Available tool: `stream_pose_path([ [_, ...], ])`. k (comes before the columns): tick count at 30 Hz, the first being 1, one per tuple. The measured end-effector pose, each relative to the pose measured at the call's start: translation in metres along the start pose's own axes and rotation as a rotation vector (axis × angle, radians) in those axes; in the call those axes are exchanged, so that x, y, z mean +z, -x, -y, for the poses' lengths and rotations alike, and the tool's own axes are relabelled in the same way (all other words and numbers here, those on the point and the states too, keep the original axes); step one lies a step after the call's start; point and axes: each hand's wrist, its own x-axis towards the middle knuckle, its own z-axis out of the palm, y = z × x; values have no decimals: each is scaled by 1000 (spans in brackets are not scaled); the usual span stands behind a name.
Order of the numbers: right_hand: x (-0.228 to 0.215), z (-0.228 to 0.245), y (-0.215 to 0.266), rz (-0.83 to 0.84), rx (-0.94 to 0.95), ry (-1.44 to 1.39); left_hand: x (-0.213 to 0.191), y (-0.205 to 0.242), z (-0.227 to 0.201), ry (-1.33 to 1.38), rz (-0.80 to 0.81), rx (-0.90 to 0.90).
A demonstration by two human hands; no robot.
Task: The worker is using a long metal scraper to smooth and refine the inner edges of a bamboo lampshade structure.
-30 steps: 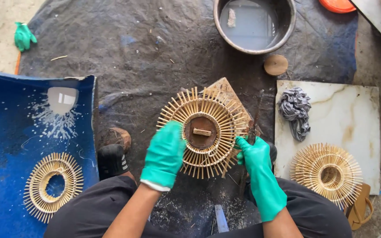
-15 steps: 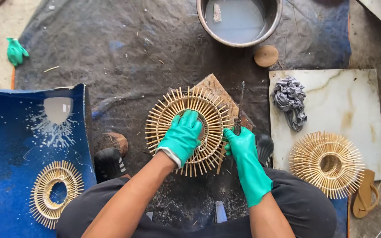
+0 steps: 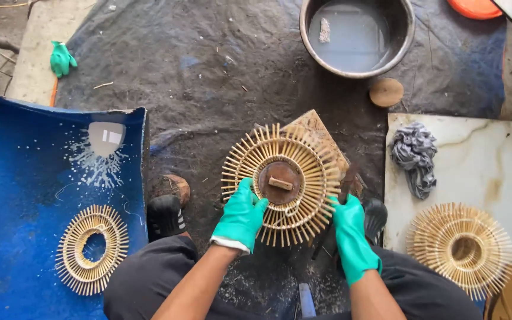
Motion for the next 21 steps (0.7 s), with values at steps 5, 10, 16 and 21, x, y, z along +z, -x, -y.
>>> stream_pose_path([
  [5,-34,78,26,150,238,132,5,-8,16,-49,-45,128],
  [10,-67,166,33,-114,-155,433,-2,-21,2,-159,-77,182],
  [16,-18,255,27,192,-451,694,-10,-5,-34,-206,58,58],
  [21,27,259,15,284,-496,828,2,-11,-33,-164,29,59],
])
